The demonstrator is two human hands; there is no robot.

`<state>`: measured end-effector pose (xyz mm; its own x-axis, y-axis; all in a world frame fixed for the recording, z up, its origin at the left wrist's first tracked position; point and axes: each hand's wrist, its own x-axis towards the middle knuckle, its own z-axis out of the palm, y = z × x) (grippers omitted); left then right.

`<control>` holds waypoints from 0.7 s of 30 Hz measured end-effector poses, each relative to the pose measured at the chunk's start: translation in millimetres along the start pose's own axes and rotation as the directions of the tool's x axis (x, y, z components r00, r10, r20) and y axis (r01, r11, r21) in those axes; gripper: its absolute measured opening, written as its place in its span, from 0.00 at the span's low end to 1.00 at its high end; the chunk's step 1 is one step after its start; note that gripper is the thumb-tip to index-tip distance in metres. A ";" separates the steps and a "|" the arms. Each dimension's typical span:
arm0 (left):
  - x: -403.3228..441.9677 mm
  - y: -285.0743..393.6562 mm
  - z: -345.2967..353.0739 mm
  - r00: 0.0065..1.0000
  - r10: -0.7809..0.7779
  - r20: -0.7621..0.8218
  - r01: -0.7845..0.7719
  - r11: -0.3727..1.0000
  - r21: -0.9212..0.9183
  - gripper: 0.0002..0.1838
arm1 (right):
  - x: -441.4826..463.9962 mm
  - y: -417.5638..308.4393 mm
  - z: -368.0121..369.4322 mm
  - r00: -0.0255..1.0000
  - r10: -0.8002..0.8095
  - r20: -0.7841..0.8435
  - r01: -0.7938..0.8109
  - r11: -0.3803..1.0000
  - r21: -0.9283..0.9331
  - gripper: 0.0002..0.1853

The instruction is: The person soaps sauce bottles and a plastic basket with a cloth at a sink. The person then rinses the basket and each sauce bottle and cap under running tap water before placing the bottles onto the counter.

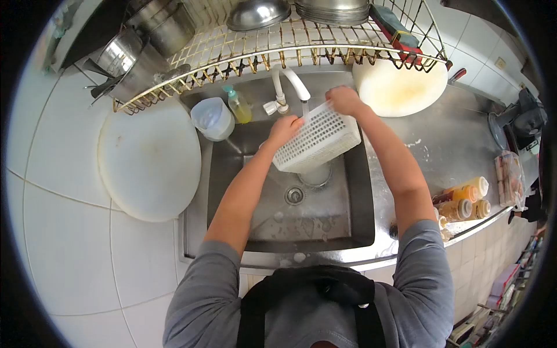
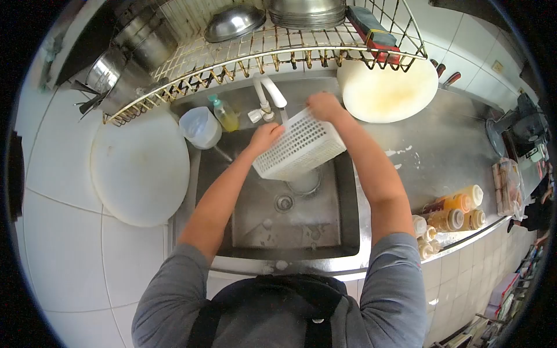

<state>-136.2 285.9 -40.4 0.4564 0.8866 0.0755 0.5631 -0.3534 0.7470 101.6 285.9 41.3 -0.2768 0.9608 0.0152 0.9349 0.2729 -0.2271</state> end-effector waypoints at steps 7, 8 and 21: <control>19.7 29.8 -5.5 0.992 0.122 -0.020 -0.109 0.941 0.321 0.23 | 2.9 4.7 51.3 0.998 -0.057 0.019 0.057 0.998 -0.034 0.12; 16.8 27.4 -19.8 0.991 0.131 0.000 -0.124 0.941 0.315 0.21 | 2.4 18.9 54.6 1.000 -0.005 0.022 0.005 1.000 -0.019 0.12; 15.8 44.1 -29.0 0.996 0.082 0.026 -0.079 0.992 -0.101 0.23 | 19.1 16.1 88.5 0.984 0.179 0.012 -0.150 0.782 0.605 0.15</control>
<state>-124.1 293.0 12.9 0.5186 0.8467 0.1192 0.4531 -0.3903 0.8014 91.7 304.4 -48.3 -0.1073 0.9935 -0.0380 0.6381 0.0395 -0.7689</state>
